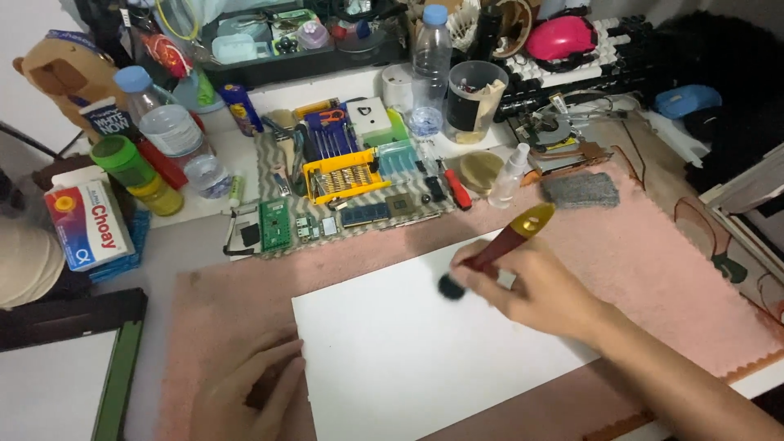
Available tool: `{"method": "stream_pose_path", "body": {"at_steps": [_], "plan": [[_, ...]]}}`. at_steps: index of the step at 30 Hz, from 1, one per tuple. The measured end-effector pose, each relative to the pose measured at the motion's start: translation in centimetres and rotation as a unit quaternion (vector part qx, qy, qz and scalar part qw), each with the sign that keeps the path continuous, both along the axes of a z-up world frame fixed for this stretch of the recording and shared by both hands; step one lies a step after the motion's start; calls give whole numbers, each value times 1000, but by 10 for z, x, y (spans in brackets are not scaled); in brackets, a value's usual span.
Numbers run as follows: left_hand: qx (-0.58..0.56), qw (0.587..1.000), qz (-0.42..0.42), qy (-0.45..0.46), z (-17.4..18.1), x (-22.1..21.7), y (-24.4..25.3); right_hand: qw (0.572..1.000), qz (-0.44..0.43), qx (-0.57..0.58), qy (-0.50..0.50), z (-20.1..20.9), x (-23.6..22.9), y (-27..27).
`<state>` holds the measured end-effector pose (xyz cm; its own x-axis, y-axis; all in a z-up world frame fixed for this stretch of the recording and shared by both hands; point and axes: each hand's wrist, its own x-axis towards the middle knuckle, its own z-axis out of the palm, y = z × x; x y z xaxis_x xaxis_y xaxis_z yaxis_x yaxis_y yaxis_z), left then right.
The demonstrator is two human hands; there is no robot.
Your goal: The person cleans a white sheet of paper on a cluttered workbench. They first use a brush to sweep the surface, then rub it with a round sponge, and finally wipe it with a grey cloth.
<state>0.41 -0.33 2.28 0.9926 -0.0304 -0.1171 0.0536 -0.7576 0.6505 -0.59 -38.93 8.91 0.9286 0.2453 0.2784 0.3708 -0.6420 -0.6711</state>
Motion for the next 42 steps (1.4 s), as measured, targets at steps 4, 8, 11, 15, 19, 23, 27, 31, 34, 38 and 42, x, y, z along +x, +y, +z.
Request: {"method": "stream_pose_path", "body": {"at_steps": [4,8,11,15,19,23,27,31,34,38,42], "plan": [[-84,983,-72,-144,-11,-1,7,996,-21,21,88,-11,2,-2],[-43,992,-59,-100,-4,0,4,1000,4,-13,19,1,4,16],[-33,997,-44,-61,0,-1,3,998,5,-8,68,-5,4,16],[-50,989,-74,-117,-1,0,6,998,-27,-32,36,-14,6,24],[-54,990,-69,-114,-9,-1,8,995,65,33,63,1,6,28],[-52,986,-82,-136,-10,-1,9,998,-10,-49,38,-9,9,27],[-37,992,-61,-100,-3,-2,6,995,54,-9,79,10,7,38],[-24,993,-61,-100,-2,-1,6,994,-1,-53,99,-3,10,38],[-18,996,-57,-74,-4,1,6,996,85,-26,-10,5,11,49],[-66,972,-114,-194,-6,0,8,996,44,-45,67,-5,13,49],[-52,991,-77,-92,8,-3,3,994,107,-22,5,8,15,66]]}}
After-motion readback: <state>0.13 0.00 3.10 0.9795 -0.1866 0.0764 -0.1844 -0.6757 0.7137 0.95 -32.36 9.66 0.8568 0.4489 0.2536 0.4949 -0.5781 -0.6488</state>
